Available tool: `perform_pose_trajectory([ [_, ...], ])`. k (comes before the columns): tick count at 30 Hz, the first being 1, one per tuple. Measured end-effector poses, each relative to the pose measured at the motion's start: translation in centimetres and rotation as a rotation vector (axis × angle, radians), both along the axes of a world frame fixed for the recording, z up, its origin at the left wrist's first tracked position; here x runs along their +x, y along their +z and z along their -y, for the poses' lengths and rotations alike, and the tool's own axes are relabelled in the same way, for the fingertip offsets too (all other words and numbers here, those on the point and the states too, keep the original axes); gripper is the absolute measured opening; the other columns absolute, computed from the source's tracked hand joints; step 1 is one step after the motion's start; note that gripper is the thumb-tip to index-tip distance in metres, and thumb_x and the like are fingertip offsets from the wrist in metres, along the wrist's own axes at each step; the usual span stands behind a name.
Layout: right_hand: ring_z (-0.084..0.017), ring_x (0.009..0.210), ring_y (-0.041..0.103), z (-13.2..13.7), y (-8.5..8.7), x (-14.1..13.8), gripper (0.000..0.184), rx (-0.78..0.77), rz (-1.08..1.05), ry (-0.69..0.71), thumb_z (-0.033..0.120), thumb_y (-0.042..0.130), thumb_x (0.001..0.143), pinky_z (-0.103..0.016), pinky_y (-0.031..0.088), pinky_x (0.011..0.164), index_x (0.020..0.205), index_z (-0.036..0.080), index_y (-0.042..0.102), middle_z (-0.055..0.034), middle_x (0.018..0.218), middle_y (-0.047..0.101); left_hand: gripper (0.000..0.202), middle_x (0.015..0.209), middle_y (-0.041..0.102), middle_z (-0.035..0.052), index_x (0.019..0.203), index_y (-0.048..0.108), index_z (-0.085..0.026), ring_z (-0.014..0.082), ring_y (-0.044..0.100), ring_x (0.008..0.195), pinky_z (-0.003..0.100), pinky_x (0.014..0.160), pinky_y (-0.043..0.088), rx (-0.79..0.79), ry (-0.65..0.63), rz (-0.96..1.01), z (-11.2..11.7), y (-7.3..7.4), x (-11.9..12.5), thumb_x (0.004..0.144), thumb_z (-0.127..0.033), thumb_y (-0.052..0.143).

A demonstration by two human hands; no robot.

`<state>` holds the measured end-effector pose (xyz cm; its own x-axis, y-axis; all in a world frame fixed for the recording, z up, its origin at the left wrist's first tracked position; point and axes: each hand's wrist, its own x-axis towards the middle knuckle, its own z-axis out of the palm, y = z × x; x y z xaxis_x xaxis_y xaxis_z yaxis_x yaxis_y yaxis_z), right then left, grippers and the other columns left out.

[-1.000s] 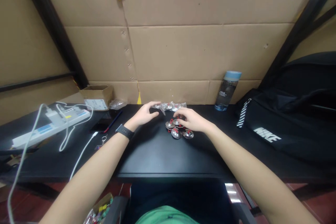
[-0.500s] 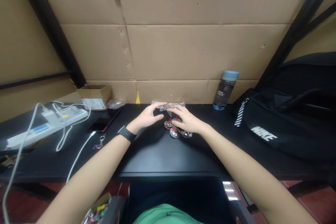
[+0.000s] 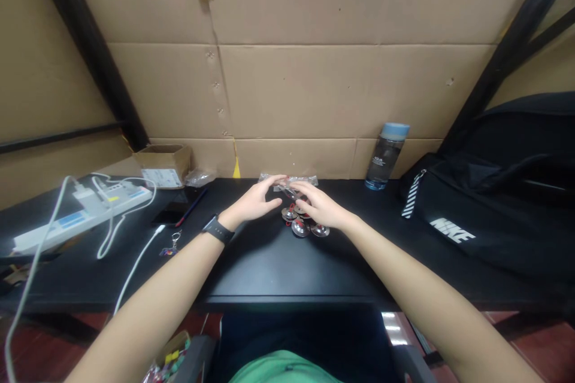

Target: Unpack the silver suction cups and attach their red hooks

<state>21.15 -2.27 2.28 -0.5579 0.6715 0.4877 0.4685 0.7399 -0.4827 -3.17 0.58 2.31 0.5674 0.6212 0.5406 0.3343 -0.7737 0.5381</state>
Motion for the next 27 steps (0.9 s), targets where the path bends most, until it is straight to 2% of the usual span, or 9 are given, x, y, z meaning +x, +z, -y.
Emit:
perform_pose_trajectory([
  [3,-0.022,0.101,0.068,0.1,0.3,-0.1,0.044,-0.11,-0.076,0.006,0.026,0.05,0.097,-0.047,0.056,0.096,0.14,0.021,0.054,-0.0156,0.149,0.047,0.05,0.13,0.066,0.0075,0.137,0.052,-0.024,0.0229,0.061,0.121,0.041,0.109,0.044,0.06,0.063,0.001,0.3,0.2,0.3,0.088,-0.025,0.064],
  [6,-0.024,0.112,0.065,0.3,0.5,-0.2,0.04,-0.133,-0.113,0.014,0.025,0.05,0.097,-0.047,0.054,0.099,0.136,0.022,0.058,-0.0138,0.147,0.051,0.027,0.117,0.072,0.0045,0.115,0.066,-0.026,0.0247,0.062,0.115,0.044,0.105,0.043,0.15,0.229,-0.062,0.6,0.7,0.6,0.089,-0.031,0.066],
  [8,-0.026,0.125,0.059,0.3,0.7,-0.3,0.039,-0.109,-0.122,0.02,0.025,0.051,0.097,-0.047,0.051,0.105,0.134,0.022,0.06,-0.0124,0.144,0.055,0.017,0.11,0.073,0.0035,0.104,0.071,-0.027,0.0259,0.06,0.114,0.045,0.104,0.04,0.198,0.283,-0.13,0.7,0.9,0.6,0.091,-0.035,0.065],
  [12,-0.027,0.132,0.054,0.3,1.0,-0.2,0.038,-0.075,-0.132,-0.002,0.026,0.054,0.096,-0.046,0.049,0.107,0.132,0.021,0.063,-0.0123,0.141,0.058,0.017,0.106,0.074,0.0034,0.102,0.076,-0.029,0.0258,0.058,0.111,0.045,0.101,0.038,0.257,0.278,-0.184,0.6,1.1,0.4,0.095,-0.037,0.061],
  [18,-0.024,0.114,0.064,0.3,1.6,0.6,0.042,-0.122,-0.165,-0.039,0.024,0.057,0.093,-0.039,0.057,0.092,0.134,0.019,0.061,-0.0129,0.14,0.056,0.018,0.102,0.074,0.0038,0.097,0.076,-0.028,0.0254,0.058,0.107,0.046,0.103,0.04,0.233,0.271,-0.148,0.4,1.5,-0.2,0.095,-0.038,0.061],
  [21,-0.024,0.116,0.063,0.0,1.9,1.1,0.04,-0.061,-0.157,-0.094,0.024,0.058,0.092,-0.039,0.055,0.096,0.13,0.018,0.063,-0.0126,0.136,0.059,0.016,0.106,0.071,0.0038,0.094,0.076,-0.028,0.024,0.059,0.109,0.044,0.104,0.042,0.244,0.239,-0.1,0.4,1.7,-0.5,0.094,-0.036,0.062],
  [24,-0.023,0.107,0.065,-0.3,2.0,1.6,0.039,-0.033,-0.16,-0.156,0.023,0.058,0.091,-0.04,0.055,0.096,0.129,0.018,0.063,-0.0125,0.136,0.059,0.015,0.114,0.065,0.0054,0.091,0.075,-0.026,0.0228,0.059,0.112,0.04,0.103,0.046,0.263,0.208,-0.012,0.3,1.7,-0.6,0.093,-0.034,0.063],
  [27,-0.021,0.098,0.067,-0.6,1.6,1.7,0.04,-0.029,-0.173,-0.182,0.022,0.058,0.09,-0.039,0.056,0.093,0.128,0.018,0.063,-0.0125,0.135,0.059,0.016,0.115,0.062,0.0072,0.092,0.073,-0.023,0.0217,0.062,0.108,0.037,0.098,0.051,0.191,0.147,0.091,0.1,1.4,-0.6,0.094,-0.033,0.06],
])
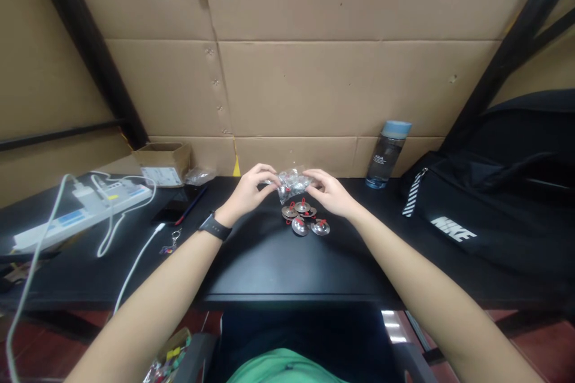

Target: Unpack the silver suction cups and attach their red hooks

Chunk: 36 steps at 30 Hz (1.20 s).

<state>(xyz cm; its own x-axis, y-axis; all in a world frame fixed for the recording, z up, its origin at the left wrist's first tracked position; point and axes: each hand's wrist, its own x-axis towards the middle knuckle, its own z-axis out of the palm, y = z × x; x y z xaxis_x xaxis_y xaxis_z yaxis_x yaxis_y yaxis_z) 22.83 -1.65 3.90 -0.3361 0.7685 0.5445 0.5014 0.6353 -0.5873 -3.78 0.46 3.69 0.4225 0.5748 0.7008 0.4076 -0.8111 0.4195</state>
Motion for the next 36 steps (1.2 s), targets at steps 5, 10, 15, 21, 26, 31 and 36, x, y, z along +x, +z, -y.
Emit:
perform_pose_trajectory([
  [5,-0.019,0.093,0.068,0.0,-0.8,-0.4,0.034,-0.031,0.007,0.028,0.018,0.059,0.086,-0.03,0.057,0.074,0.119,0.02,0.066,-0.0099,0.126,0.065,0.018,0.113,0.064,0.0096,0.099,0.068,-0.019,0.0216,0.064,0.105,0.034,0.087,0.057,-0.208,-0.137,0.158,-0.5,-0.8,0.3,0.094,-0.033,0.059],
  [10,-0.017,0.081,0.069,0.1,-0.9,-0.4,0.022,-0.06,0.012,-0.003,0.015,0.059,0.083,-0.028,0.055,0.072,0.101,0.02,0.071,-0.0055,0.111,0.073,0.017,0.109,0.067,0.0098,0.097,0.069,-0.016,0.0218,0.065,0.104,0.035,0.092,0.055,-0.249,-0.165,0.246,-1.2,-1.1,0.3,0.092,-0.031,0.063],
  [15,-0.019,0.09,0.07,-0.1,-0.6,-0.2,0.031,0.051,0.016,-0.051,0.011,0.059,0.081,-0.032,0.055,0.084,0.106,0.022,0.075,-0.005,0.112,0.074,0.017,0.112,0.067,0.0099,0.098,0.069,-0.015,0.0216,0.064,0.106,0.035,0.094,0.053,-0.302,-0.245,0.325,-1.2,-0.9,0.1,0.09,-0.03,0.066],
  [21,-0.02,0.084,0.072,-0.2,-0.7,-0.6,0.03,-0.213,-0.203,-0.016,0.014,0.055,0.086,-0.031,0.057,0.072,0.109,0.019,0.074,-0.0074,0.1,0.076,0.014,0.108,0.068,0.0093,0.092,0.07,-0.015,0.0208,0.064,0.105,0.033,0.094,0.052,-0.347,-0.299,0.403,-0.5,-0.5,0.3,0.086,-0.028,0.071],
  [26,-0.019,0.08,0.07,-0.2,-0.7,-0.9,0.023,-0.346,-0.411,0.025,0.022,0.063,0.084,-0.027,0.054,0.062,0.104,0.017,0.074,-0.0082,0.098,0.075,0.015,0.103,0.072,0.0091,0.093,0.071,-0.015,0.021,0.067,0.099,0.033,0.09,0.054,-0.433,-0.273,0.457,-0.5,-0.7,0.5,0.083,-0.027,0.074],
  [31,-0.017,0.075,0.066,0.1,-1.0,-1.0,0.028,-0.479,-0.422,0.154,0.034,0.073,0.081,-0.028,0.053,0.064,0.102,0.017,0.078,-0.0062,0.086,0.074,0.015,0.099,0.073,0.0083,0.092,0.071,-0.015,0.0205,0.068,0.093,0.031,0.084,0.055,-0.505,-0.252,0.457,-0.7,-1.1,0.7,0.081,-0.025,0.074],
  [36,-0.022,0.086,0.069,0.5,-1.2,-1.4,0.036,-0.474,-0.4,0.158,0.042,0.08,0.076,-0.036,0.055,0.08,0.103,0.017,0.08,-0.0089,0.099,0.077,0.014,0.099,0.072,0.0068,0.093,0.071,-0.016,0.0184,0.068,0.091,0.028,0.082,0.054,-0.524,-0.265,0.461,-0.7,-1.5,1.0,0.082,-0.023,0.072],
])
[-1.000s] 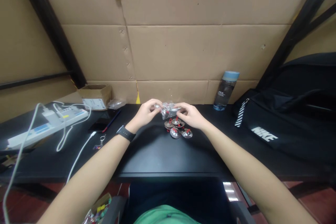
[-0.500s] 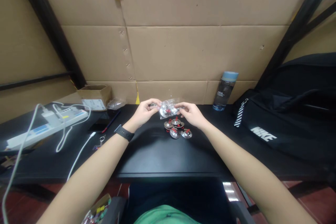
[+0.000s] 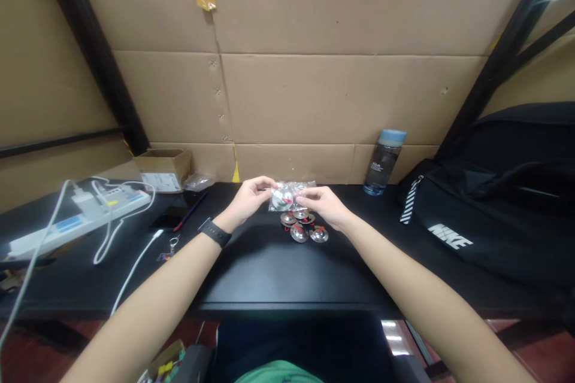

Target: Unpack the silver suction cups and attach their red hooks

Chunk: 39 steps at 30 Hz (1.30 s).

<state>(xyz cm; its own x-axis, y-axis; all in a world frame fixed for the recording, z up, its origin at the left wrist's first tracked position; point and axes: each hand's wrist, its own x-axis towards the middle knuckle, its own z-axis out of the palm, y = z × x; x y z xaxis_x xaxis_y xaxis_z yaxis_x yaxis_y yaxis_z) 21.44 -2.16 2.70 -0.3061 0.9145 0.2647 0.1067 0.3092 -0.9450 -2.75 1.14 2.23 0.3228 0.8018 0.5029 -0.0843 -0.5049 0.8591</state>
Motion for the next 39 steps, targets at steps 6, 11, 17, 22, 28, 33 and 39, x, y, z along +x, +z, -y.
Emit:
perform_pose_trajectory([
  [6,-0.03,0.109,0.068,0.2,0.1,-0.2,0.036,0.044,0.016,-0.045,0.04,0.085,0.07,-0.045,0.05,0.101,0.098,0.019,0.082,-0.0103,0.11,0.076,0.016,0.105,0.072,0.0085,0.097,0.073,-0.016,0.0194,0.068,0.094,0.029,0.084,0.054,-0.009,-0.028,-0.022,0.4,0.0,0.3,0.084,-0.025,0.071],
  [11,-0.031,0.116,0.066,0.5,0.3,-0.2,0.038,0.017,0.012,0.048,0.041,0.088,0.067,-0.044,0.049,0.105,0.097,0.019,0.082,-0.0107,0.122,0.072,0.017,0.102,0.075,0.0094,0.095,0.075,-0.016,0.0191,0.069,0.085,0.029,0.077,0.055,0.008,0.044,-0.058,0.3,-0.2,0.1,0.084,-0.028,0.071],
  [17,-0.03,0.1,0.071,0.7,-0.4,-1.2,0.043,-0.06,-0.023,0.057,0.045,0.088,0.065,-0.044,0.053,0.096,0.095,0.015,0.081,-0.0113,0.105,0.077,0.017,0.095,0.077,0.0099,0.094,0.076,-0.015,0.0192,0.07,0.077,0.028,0.067,0.054,0.064,0.147,-0.099,0.4,-0.2,0.1,0.083,-0.027,0.069],
  [22,-0.029,0.098,0.071,0.4,-1.2,-1.4,0.039,-0.04,-0.047,0.0,0.045,0.087,0.067,-0.042,0.053,0.093,0.092,0.015,0.081,-0.0108,0.098,0.078,0.02,0.097,0.076,0.0094,0.095,0.077,-0.016,0.0201,0.07,0.078,0.029,0.068,0.055,0.092,0.142,-0.177,0.5,0.1,0.1,0.086,-0.031,0.067],
  [28,-0.028,0.105,0.068,-0.1,-0.5,-0.7,0.026,0.059,-0.038,-0.116,0.04,0.086,0.066,-0.039,0.05,0.096,0.079,0.018,0.081,-0.0086,0.11,0.074,0.036,0.109,0.073,0.0104,0.12,0.069,-0.019,0.0214,0.071,0.089,0.033,0.079,0.058,-0.06,-0.012,-0.161,0.2,0.1,0.2,0.092,-0.041,0.06],
  [33,-0.027,0.108,0.065,-0.3,0.0,-0.2,0.018,0.127,-0.008,-0.212,0.035,0.084,0.068,-0.04,0.045,0.102,0.075,0.018,0.08,-0.0086,0.108,0.074,0.066,0.088,0.073,0.0067,0.134,0.05,-0.019,0.0209,0.072,0.078,0.032,0.073,0.057,-0.086,-0.063,-0.233,0.3,-0.3,0.2,0.078,-0.035,0.08],
  [39,-0.028,0.106,0.065,-0.7,-0.2,0.0,0.018,0.156,0.005,-0.236,0.035,0.083,0.069,-0.04,0.046,0.099,0.073,0.018,0.079,-0.0106,0.11,0.073,0.059,0.085,0.071,0.0036,0.132,0.049,-0.019,0.0176,0.071,0.076,0.031,0.076,0.055,-0.031,-0.031,-0.26,0.3,-0.2,-0.1,0.08,-0.029,0.077],
])
